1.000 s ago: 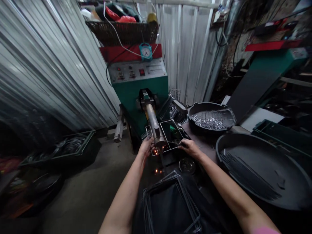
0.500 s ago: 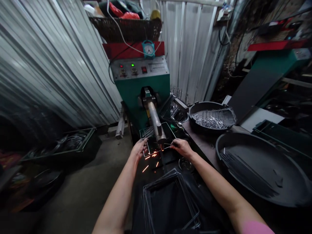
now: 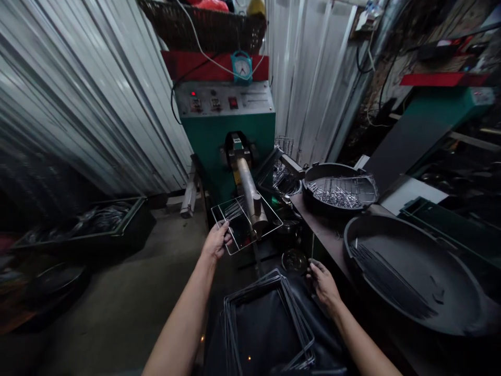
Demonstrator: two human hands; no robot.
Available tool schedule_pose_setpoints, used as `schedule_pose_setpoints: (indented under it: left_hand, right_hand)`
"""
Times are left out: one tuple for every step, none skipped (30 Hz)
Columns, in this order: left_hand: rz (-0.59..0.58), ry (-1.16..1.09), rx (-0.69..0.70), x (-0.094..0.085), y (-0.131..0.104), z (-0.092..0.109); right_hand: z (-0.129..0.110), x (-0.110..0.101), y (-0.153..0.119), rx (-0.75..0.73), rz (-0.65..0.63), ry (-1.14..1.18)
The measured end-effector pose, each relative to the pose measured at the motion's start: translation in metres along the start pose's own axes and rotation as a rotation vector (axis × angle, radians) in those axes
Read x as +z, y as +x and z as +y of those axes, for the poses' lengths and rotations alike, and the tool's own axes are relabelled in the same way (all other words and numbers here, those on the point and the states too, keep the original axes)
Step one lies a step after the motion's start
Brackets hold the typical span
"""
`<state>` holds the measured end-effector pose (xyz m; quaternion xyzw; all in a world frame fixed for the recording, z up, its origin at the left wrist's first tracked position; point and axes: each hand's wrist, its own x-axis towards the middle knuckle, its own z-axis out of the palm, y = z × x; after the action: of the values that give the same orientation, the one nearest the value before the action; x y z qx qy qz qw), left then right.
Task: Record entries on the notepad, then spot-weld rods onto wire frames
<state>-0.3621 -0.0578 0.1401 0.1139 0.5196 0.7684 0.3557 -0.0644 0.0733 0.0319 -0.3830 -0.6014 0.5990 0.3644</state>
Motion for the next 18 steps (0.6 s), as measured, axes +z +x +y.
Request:
schedule_pose_setpoints:
  left_hand:
    - [0.001, 0.006, 0.013, -0.003, -0.007, 0.000]
    - [0.001, 0.016, 0.022, -0.006, -0.014, 0.000]
    - [0.004, 0.028, 0.023, -0.009, -0.022, -0.001]
    - [0.009, 0.041, 0.017, -0.013, -0.031, -0.002]
    - [0.018, 0.052, 0.006, -0.017, -0.040, -0.004]
    - [0.029, 0.061, -0.005, -0.021, -0.049, -0.006]
    - [0.038, 0.070, -0.017, -0.025, -0.057, -0.007]
    - [0.043, 0.079, -0.027, -0.029, -0.065, -0.008]
    - [0.041, 0.087, -0.036, -0.033, -0.073, -0.009]
    - [0.035, 0.096, -0.044, -0.037, -0.081, -0.010]
    - [0.025, 0.107, -0.053, -0.040, -0.088, -0.010]
    - [0.014, 0.118, -0.062, -0.043, -0.096, -0.010]
    - [0.003, 0.127, -0.070, -0.045, -0.102, -0.010]
    - [-0.006, 0.137, -0.077, -0.047, -0.109, -0.010]
    - [-0.013, 0.145, -0.083, -0.048, -0.115, -0.011]
    - [-0.019, 0.153, -0.089, -0.048, -0.121, -0.011]
    - [-0.025, 0.160, -0.098, -0.048, -0.127, -0.013]
    - [-0.030, 0.164, -0.104, -0.047, -0.132, -0.014]
  right_hand:
    - [0.008, -0.001, -0.006, -0.014, -0.006, -0.035]
    - [0.014, -0.001, -0.011, -0.035, -0.017, -0.096]
    - [0.018, 0.000, -0.016, -0.063, -0.037, -0.174]
    - [0.020, 0.000, -0.020, -0.098, -0.065, -0.253]
    - [0.021, 0.001, -0.022, -0.137, -0.097, -0.321]
    - [0.021, 0.002, -0.023, -0.178, -0.126, -0.370]
    - [0.018, 0.003, -0.023, -0.219, -0.147, -0.400]
    - [0.013, 0.004, -0.022, -0.253, -0.162, -0.412]
    - [0.004, 0.004, -0.020, -0.274, -0.169, -0.406]
    - [-0.008, 0.005, -0.018, -0.281, -0.166, -0.387]
    - [-0.023, 0.006, -0.017, -0.279, -0.168, -0.364]
    - [-0.040, 0.008, -0.016, -0.273, -0.173, -0.331]
    - [-0.059, 0.010, -0.017, -0.280, -0.191, -0.310]
    - [-0.078, 0.013, -0.020, -0.322, -0.239, -0.312]
    - [-0.096, 0.017, -0.024, -0.387, -0.318, -0.325]
    - [-0.111, 0.021, -0.028, -0.452, -0.429, -0.346]
    - [-0.123, 0.025, -0.034, -0.514, -0.556, -0.379]
    - [-0.131, 0.029, -0.040, -0.573, -0.685, -0.429]
